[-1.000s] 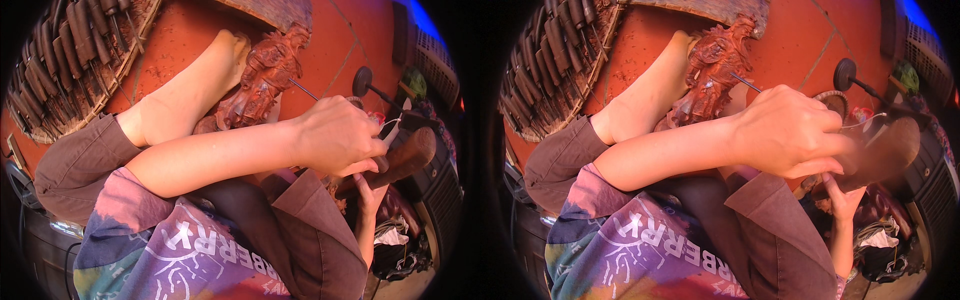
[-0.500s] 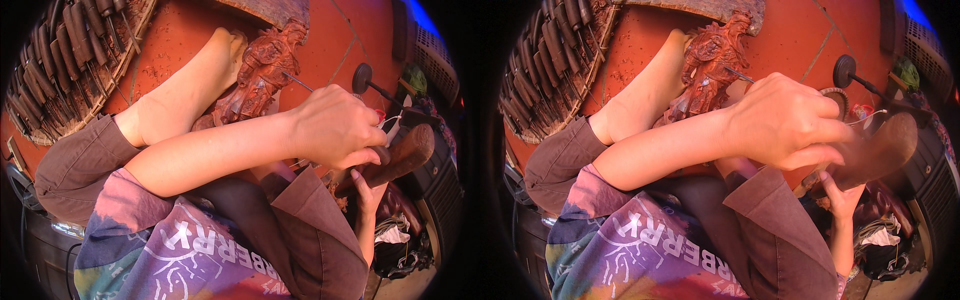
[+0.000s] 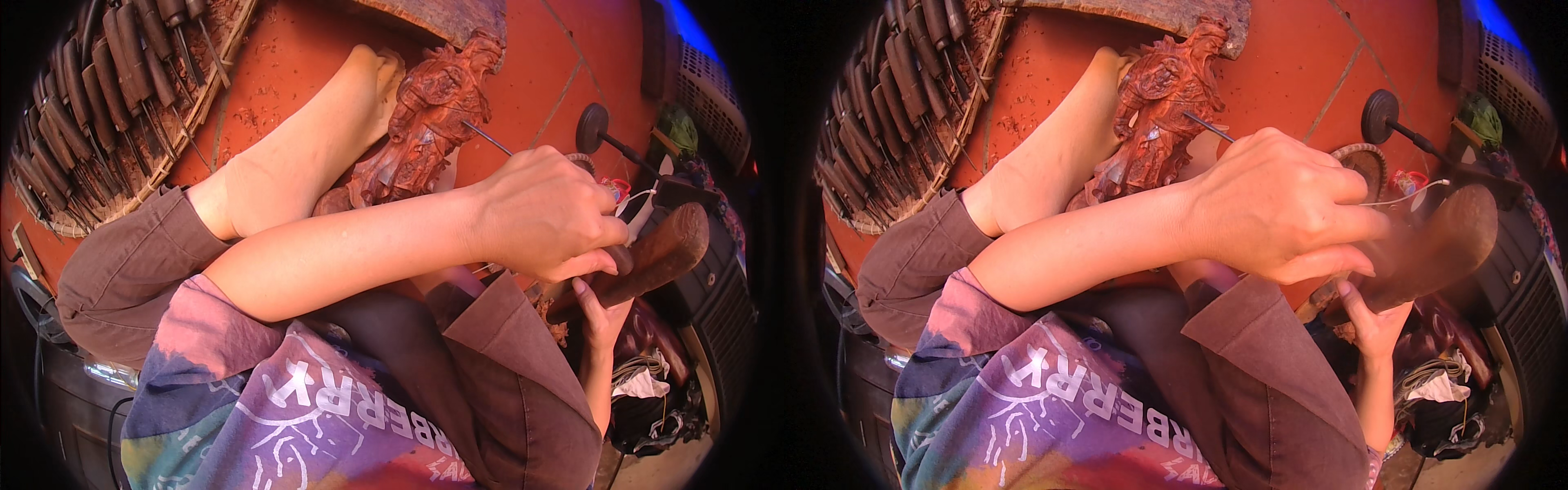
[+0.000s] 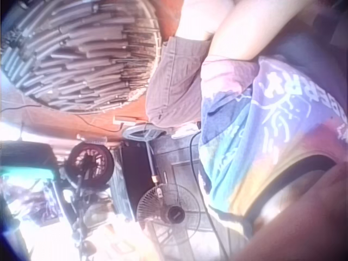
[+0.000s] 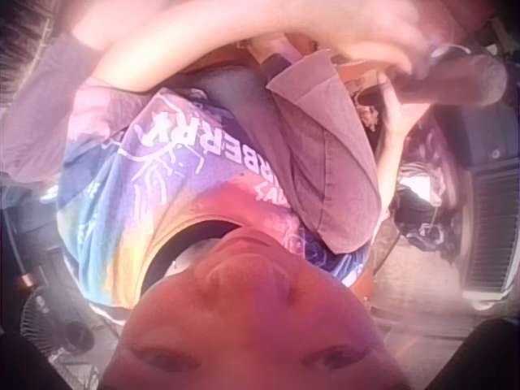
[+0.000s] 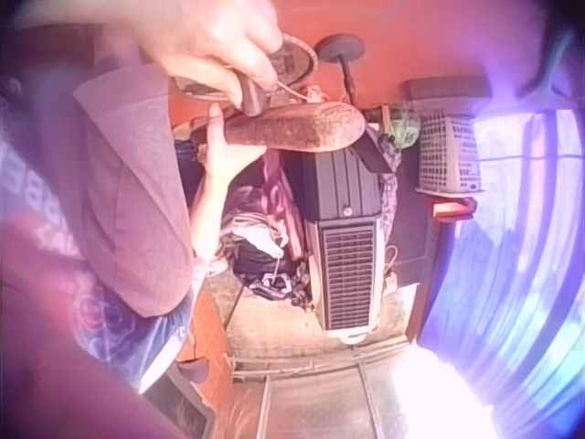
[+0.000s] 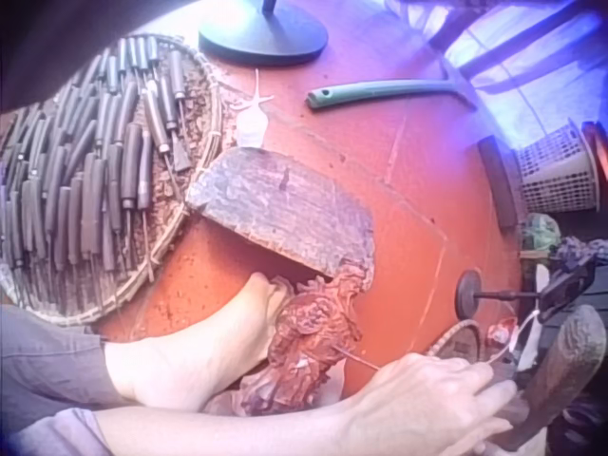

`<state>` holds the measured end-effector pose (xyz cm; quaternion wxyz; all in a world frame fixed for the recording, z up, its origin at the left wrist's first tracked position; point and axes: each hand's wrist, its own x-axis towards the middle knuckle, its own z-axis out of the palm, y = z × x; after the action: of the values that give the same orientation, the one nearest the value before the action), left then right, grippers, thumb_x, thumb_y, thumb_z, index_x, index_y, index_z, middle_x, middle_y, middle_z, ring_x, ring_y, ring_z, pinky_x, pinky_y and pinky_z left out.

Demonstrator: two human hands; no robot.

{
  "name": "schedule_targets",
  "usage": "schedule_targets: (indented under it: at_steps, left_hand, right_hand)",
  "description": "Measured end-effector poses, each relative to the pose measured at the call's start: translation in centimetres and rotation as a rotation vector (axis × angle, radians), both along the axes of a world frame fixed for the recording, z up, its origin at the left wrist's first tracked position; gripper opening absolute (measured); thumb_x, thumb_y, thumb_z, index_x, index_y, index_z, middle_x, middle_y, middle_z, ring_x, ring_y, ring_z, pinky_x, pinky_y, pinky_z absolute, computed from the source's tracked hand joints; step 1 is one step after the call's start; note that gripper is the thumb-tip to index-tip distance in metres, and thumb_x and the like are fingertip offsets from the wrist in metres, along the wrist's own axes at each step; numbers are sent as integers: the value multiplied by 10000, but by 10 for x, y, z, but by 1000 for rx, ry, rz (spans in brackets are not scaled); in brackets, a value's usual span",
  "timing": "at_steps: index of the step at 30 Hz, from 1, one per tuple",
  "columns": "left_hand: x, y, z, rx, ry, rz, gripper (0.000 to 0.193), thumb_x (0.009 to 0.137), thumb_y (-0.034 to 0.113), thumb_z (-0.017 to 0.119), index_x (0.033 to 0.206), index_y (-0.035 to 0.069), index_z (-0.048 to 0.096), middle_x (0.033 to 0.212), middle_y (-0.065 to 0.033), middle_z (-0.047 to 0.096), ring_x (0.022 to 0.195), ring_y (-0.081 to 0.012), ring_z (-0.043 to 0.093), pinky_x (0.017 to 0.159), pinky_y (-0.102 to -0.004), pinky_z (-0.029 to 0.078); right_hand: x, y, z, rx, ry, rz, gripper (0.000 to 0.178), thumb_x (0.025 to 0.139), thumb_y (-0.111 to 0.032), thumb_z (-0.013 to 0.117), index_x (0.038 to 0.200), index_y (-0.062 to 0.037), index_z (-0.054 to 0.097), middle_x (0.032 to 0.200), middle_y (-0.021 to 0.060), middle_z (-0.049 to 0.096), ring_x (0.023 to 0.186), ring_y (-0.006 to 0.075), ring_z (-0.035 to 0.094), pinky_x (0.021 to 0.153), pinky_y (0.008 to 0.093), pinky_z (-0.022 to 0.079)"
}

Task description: The person is carving a wooden sculpture using a chisel and mallet. They hold the chisel in one hand and strike it with the mallet to shape the wood.

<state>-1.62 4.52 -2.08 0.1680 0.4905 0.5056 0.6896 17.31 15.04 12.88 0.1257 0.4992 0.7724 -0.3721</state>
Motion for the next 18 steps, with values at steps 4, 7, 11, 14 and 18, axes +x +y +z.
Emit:
schedule_targets:
  at_steps: [4,7,11,14,18]
  left_hand:
    - [0,0,0,-3,1,-18,237,805,378,713,919,171,696,681,-21,571,633,-237,646,494,-369,488]
    - [-1,-3,-1,-36,61,-90,230,823,381,694,896,163,693,690,-31,588,647,-250,658,505,-376,497]
    - [-6,-4,-2,-73,95,-144,237,834,386,681,835,149,666,690,-41,597,651,-261,663,504,-384,501]
    - [0,-3,-1,-31,93,-122,249,833,388,685,804,144,646,683,-43,593,643,-264,661,496,-385,499]
    - [2,-4,-2,-34,43,-119,249,832,388,688,799,146,641,681,-45,591,635,-265,659,488,-386,496]
  right_hand:
    - [2,0,0,4,-3,16,612,746,-48,707,1309,9,474,1215,104,557,1136,218,541,1025,361,386]
    - [4,1,0,-12,6,24,603,746,-48,709,1301,14,480,1184,101,574,1092,204,552,990,345,399]
    - [5,-2,2,-12,-48,-55,545,743,-52,707,1251,30,525,1106,90,598,1032,192,566,955,326,407]
    - [2,-2,-1,-4,-3,0,495,743,-58,703,1207,42,562,1041,77,604,1001,191,573,947,320,410]
    - [-3,-4,-2,1,19,11,477,746,-61,698,1196,39,577,1073,79,583,1036,197,562,958,328,406]
